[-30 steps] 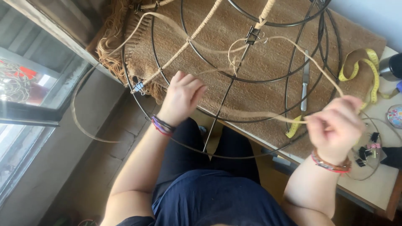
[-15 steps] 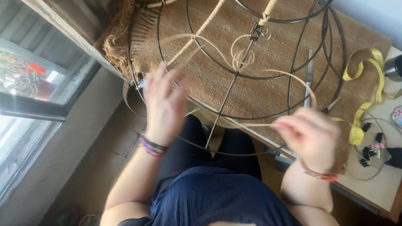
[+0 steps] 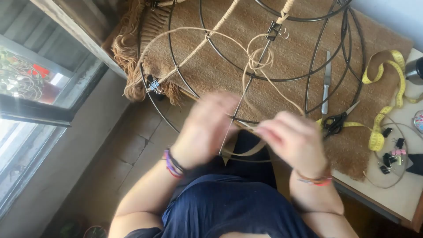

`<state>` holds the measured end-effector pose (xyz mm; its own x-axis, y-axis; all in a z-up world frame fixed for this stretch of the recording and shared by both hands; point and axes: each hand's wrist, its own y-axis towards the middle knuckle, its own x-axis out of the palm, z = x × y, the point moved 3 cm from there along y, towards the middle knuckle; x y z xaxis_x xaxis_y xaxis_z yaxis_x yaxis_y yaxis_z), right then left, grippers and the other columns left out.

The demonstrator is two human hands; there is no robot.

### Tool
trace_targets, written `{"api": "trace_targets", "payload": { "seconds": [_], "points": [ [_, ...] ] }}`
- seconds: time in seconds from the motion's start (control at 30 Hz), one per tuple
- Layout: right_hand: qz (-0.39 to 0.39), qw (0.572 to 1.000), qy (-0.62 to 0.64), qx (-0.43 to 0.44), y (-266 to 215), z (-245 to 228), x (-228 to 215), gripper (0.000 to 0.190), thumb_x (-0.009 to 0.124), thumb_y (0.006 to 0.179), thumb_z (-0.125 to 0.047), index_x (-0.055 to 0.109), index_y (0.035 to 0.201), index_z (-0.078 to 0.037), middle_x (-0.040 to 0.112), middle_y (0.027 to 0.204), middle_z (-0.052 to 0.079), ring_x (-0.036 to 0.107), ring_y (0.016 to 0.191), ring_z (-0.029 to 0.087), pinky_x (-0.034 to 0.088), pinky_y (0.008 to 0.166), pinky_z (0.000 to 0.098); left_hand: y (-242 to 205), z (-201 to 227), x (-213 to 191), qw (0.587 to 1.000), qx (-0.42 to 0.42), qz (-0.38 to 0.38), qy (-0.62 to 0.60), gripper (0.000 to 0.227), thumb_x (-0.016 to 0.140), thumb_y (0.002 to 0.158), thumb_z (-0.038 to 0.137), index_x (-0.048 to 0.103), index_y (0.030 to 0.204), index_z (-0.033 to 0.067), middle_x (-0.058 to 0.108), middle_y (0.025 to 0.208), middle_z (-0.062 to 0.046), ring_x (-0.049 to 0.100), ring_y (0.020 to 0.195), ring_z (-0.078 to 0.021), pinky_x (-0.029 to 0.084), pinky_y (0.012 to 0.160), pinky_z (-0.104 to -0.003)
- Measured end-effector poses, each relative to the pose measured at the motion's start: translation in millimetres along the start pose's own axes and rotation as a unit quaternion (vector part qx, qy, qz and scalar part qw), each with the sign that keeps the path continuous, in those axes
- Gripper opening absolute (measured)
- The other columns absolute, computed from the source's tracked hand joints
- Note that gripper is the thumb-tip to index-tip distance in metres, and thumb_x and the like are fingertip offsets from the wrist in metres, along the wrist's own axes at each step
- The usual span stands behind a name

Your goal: Weaving and tying twine or wicker onto a metal frame to create a decorative object like a lampshade.

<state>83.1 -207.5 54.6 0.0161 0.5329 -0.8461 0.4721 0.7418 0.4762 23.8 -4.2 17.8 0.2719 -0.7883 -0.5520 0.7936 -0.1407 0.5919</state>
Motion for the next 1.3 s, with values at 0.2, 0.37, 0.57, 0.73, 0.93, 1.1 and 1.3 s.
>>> {"api": "trace_targets", "payload": {
  "seconds": [0.2, 0.37, 0.57, 0.73, 0.93, 1.1, 1.3],
  "points": [
    [0.057, 0.997, 0.024, 0.043, -22, 38, -26, 0.007, 0.078, 0.097, -0.019, 0.079, 0.093, -0.013, 0.061, 0.072, -0.005, 0.056, 0.057, 0.01, 0.048, 0.058, 0.024, -52, -62, -37, 0.924, -0.135, -0.046, 0.354, 0.006, 0.065, 0.1, 0.024, 0.069, 0.096, 0.0268, 0.066, 0.094, 0.014, 0.067, 0.077, -0.0136, 0.056, 0.065, -0.03],
    [0.015, 1.0, 0.019, 0.017, -6, 11, -5, 0.008, 0.075, 0.096, -0.018, 0.076, 0.092, -0.012, 0.061, 0.073, 0.0, 0.061, 0.061, 0.018, 0.051, 0.057, 0.0305, -26, -23, -40, 0.924, -0.219, 0.019, 0.314, 0.021, 0.063, 0.097, 0.026, 0.067, 0.114, 0.0137, 0.059, 0.111, -0.01, 0.055, 0.092, -0.0351, 0.042, 0.079, -0.047],
    [-0.028, 0.999, -0.01, -0.027, 0, -5, 11, 0.012, 0.07, 0.097, -0.02, 0.069, 0.088, -0.013, 0.057, 0.072, 0.001, 0.064, 0.061, 0.023, 0.053, 0.055, 0.0347, -20, 12, 0, 0.994, -0.07, 0.007, 0.084, 0.026, 0.066, 0.098, 0.037, 0.057, 0.11, 0.0159, 0.06, 0.1, 0.003, 0.071, 0.069, -0.0216, 0.059, 0.063, -0.031],
    [-0.044, 0.998, -0.025, -0.036, -6, -5, 18, 0.005, 0.072, 0.095, -0.017, 0.073, 0.094, -0.012, 0.064, 0.083, 0.004, 0.071, 0.079, 0.028, 0.058, 0.062, 0.0392, -9, 22, -1, 0.994, 0.06, 0.032, 0.088, 0.032, 0.06, 0.104, 0.035, 0.064, 0.125, 0.0112, 0.062, 0.138, -0.015, 0.076, 0.105, -0.0317, 0.063, 0.082, -0.038],
    [0.004, 0.993, 0.005, 0.121, -27, 31, -32, 0.008, 0.079, 0.097, -0.015, 0.08, 0.097, -0.007, 0.069, 0.087, 0.004, 0.06, 0.072, 0.015, 0.046, 0.073, 0.0281, -78, -107, -46, 0.904, -0.252, -0.033, 0.343, 0.017, 0.06, 0.097, 0.029, 0.077, 0.101, 0.0317, 0.071, 0.089, 0.003, 0.07, 0.069, -0.0257, 0.049, 0.047, -0.042],
    [-0.027, 0.997, -0.066, 0.041, -16, 15, -11, 0.018, 0.077, 0.097, -0.033, 0.077, 0.093, -0.015, 0.063, 0.079, -0.001, 0.057, 0.06, 0.018, 0.045, 0.058, 0.033, -53, -71, -36, 0.886, -0.242, 0.017, 0.395, 0.029, 0.067, 0.093, 0.021, 0.071, 0.121, 0.0223, 0.056, 0.14, -0.007, 0.068, 0.107, -0.0178, 0.051, 0.037, -0.038],
    [-0.023, 1.0, 0.001, -0.021, 8, -7, 1, 0.015, 0.074, 0.098, -0.026, 0.072, 0.092, -0.012, 0.061, 0.081, 0.001, 0.06, 0.067, 0.018, 0.049, 0.066, 0.035, -9, -5, -3, 0.994, -0.024, -0.106, 0.019, 0.016, 0.05, 0.102, 0.009, 0.065, 0.107, 0.0142, 0.064, 0.095, -0.005, 0.064, 0.081, -0.0249, 0.05, 0.075, -0.035]
  ]
}}
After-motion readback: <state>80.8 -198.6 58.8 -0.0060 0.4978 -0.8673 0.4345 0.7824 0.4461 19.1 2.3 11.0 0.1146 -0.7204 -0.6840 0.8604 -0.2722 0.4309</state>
